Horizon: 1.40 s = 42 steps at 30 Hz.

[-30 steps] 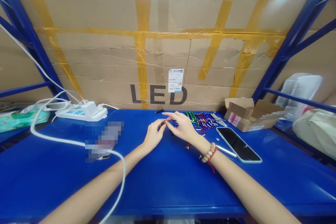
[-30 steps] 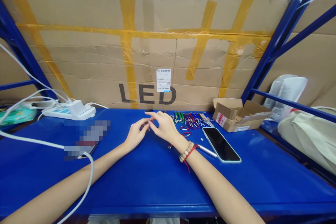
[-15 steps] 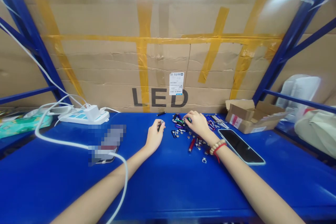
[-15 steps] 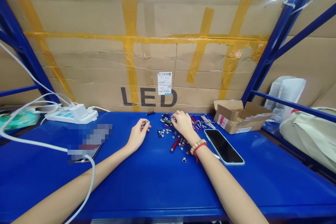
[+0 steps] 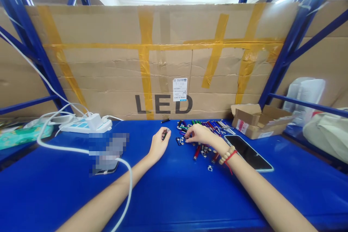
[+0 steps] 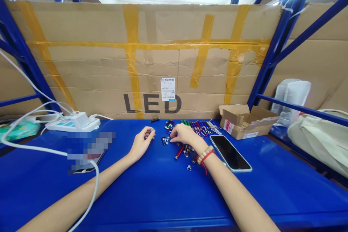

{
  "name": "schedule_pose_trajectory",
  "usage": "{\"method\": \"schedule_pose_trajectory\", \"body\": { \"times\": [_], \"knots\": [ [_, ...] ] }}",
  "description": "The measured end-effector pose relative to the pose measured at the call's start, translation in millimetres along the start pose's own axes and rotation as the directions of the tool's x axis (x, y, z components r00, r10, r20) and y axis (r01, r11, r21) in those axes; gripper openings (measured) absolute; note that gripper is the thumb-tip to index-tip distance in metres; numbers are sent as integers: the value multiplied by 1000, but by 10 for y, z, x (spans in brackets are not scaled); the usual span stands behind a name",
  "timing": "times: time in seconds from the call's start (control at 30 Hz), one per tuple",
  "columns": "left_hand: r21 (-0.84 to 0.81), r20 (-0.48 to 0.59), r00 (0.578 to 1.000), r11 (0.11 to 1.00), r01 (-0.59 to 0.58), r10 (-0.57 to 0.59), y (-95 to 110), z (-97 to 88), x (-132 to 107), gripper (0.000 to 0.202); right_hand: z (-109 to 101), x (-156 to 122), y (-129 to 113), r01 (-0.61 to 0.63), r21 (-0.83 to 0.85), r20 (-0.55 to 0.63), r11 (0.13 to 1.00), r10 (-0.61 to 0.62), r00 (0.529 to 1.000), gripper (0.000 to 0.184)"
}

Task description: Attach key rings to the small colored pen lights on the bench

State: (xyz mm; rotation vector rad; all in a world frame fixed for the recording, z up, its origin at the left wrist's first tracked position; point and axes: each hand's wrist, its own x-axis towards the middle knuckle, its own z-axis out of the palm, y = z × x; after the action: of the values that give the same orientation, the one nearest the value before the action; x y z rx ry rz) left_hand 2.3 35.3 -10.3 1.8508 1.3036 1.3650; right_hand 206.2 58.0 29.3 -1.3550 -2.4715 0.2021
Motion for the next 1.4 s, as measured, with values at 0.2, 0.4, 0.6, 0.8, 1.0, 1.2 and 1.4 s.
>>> {"method": "schedule_pose_trajectory", "body": {
  "times": [0.2,0.4,0.6,0.8,1.0,1.2,1.4],
  "knots": [
    [25,48,997,998,-55,54,103,0,-82,19,58,-90,-53,59,-86,-28,995,-62,998,11],
    [134,118,985,981,-144,129,163,29,-165,17,40,-104,-63,88,-138,5,987,-88,996,10],
    [356,229,935,871,-338,270,158,3,-182,20,84,-105,-144,121,-41,48,992,-119,992,15],
    [437,249,905,794,-422,344,101,-17,-131,18,119,-166,-235,110,112,-56,988,-105,993,23],
    [447,175,949,837,-315,263,104,-37,-134,13,132,-258,-291,223,270,-417,937,-95,904,25],
    [390,251,913,830,-399,321,146,-16,-168,13,170,-278,-404,396,203,-573,896,-219,790,19],
    [366,275,893,820,-441,357,172,1,-185,13,180,-302,-396,363,0,-517,932,-311,798,21]
  ]
}}
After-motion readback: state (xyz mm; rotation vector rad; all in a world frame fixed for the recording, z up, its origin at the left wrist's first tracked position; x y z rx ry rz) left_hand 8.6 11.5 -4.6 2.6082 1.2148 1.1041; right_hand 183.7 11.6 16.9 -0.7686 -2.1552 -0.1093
